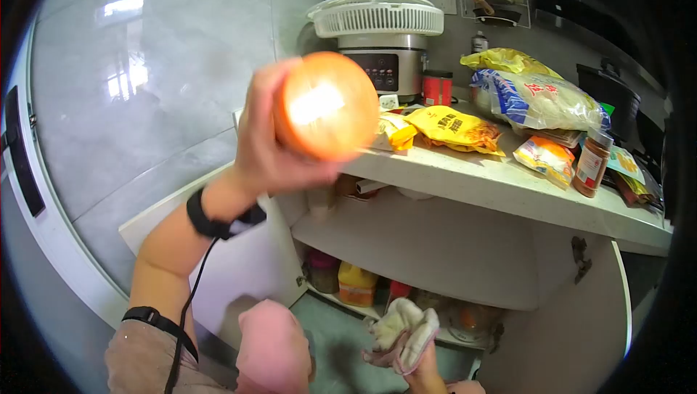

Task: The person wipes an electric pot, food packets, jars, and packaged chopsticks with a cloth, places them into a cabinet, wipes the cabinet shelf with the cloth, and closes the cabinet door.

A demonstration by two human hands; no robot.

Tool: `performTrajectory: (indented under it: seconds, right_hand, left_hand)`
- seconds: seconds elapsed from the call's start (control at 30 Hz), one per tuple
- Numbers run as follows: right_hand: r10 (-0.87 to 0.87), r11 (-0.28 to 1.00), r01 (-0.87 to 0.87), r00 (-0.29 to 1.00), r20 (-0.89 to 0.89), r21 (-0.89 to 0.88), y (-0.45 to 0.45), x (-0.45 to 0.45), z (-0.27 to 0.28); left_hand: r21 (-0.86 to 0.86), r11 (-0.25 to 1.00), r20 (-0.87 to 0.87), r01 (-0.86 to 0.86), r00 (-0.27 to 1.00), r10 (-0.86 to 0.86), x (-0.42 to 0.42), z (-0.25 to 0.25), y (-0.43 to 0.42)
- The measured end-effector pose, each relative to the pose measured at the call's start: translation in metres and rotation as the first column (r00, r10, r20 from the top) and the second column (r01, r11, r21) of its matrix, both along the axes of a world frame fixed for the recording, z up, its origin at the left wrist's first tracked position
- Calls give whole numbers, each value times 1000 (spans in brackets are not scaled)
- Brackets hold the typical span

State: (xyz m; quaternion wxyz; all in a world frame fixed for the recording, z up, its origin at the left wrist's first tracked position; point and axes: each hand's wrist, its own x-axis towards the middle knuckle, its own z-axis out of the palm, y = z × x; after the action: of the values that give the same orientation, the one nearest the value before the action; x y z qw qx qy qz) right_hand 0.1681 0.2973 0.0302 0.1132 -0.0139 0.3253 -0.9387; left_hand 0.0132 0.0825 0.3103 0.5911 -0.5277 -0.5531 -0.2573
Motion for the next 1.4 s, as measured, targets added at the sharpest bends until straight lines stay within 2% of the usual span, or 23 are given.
performTrajectory:
  seconds: [0.03, 0.1, 0.17, 0.2, 0.23, 0.27, 0.3, 0.4, 0.47, 0.5, 0.57, 0.6, 0.7, 0.77, 0.83, 0.87, 0.97, 1.03, 1.1, 1.17, 1.3, 1.37, 1.4]
  right_hand:
    - [-183, 982, 183, 983, -12, -42, -9, 0, 7]
    - [-35, 950, -22, 984, -176, -311, 14, -9, 9]
    - [-297, 900, 423, 774, -559, 108, -1, 1, 62]
    - [-292, 558, 784, 491, -821, 271, -12, 14, 88]
    - [-210, 261, 940, 276, -938, 219, -21, 21, 112]
    - [-161, 51, 904, 427, -890, 424, -18, 24, 67]
    - [-129, -160, 807, 554, -822, 569, -12, 23, 27]
    - [-206, 35, 741, 662, -721, 670, -2, 13, 16]
    - [-315, 215, 632, 767, -559, 745, 5, 2, -19]
    - [-344, 294, 589, 800, -492, 753, 8, -3, -39]
    - [-419, 811, 425, 902, -108, 402, 10, -12, -77]
    - [-351, 935, 349, 936, 35, 61, 13, -13, -75]
    - [-287, 957, 290, 949, 130, -8, 11, 3, -41]
    - [-284, 948, 261, 952, 115, 180, 11, 5, -62]
    - [-412, 737, 502, 865, -287, 453, -4, 7, -62]
    - [-351, 504, 631, 774, -528, 590, -2, 8, -67]
    - [-470, 512, 645, 763, -444, 567, -11, 11, -67]
    - [-471, 504, 631, 773, -425, 589, -9, 12, -61]
    - [-509, 429, 746, 666, -545, 510, -5, 14, -62]
    - [-570, 567, 731, 681, -459, 380, 4, 21, -50]
    - [-498, 812, 557, 817, -292, 175, 29, 26, -24]
    - [-516, 818, 556, 822, -240, 146, 13, 37, 5]
    - [-556, 733, 604, 797, -235, 314, 8, 33, 2]
  left_hand:
    - [-116, 993, 118, 22, 993, -8, 20, -18, -11]
    - [-242, 953, 371, 184, 925, -85, 46, -60, -11]
    - [-295, 920, 572, 257, 819, -46, 66, -113, 9]
    - [-366, 889, 692, 275, 719, 62, 80, -175, 33]
    - [-378, 877, 682, 297, 730, 47, 89, -204, 48]
    - [-473, 843, 603, 256, 792, 98, 86, -246, 57]
    - [-422, 833, 814, 359, 554, 174, 90, -291, 56]
    - [-307, 811, 875, 498, 483, 35, 109, -273, 69]
    - [-611, 737, 660, 290, 701, 271, 115, -260, 70]
    - [-571, 743, 676, 350, 714, 184, 114, -249, 75]
    - [-509, 717, 788, 476, 593, 165, 108, -254, 82]
    - [-480, 743, 805, 467, 571, 160, 109, -255, 81]
    - [-427, 750, 880, 505, 424, 215, 108, -264, 76]
    - [-307, 818, 915, 486, 387, 114, 98, -267, 76]
    - [-290, 864, 924, 412, 354, 142, 84, -278, 77]
    - [-320, 869, 854, 377, 512, 92, 73, -288, 76]
    - [-357, 913, 867, 196, 433, 246, 85, -293, 81]
    - [-289, 937, 890, 195, 415, 188, 92, -284, 82]
    - [-376, 905, 828, 198, 510, 232, 97, -279, 84]
    - [-460, 848, 746, 263, 632, 209, 104, -260, 84]
    - [-222, 743, 972, 631, 201, 120, 89, -201, 63]
    - [-89, 810, 996, 579, 51, 74, 87, -231, 65]
    - [298, 722, 907, 624, -421, -10, 94, -249, 73]
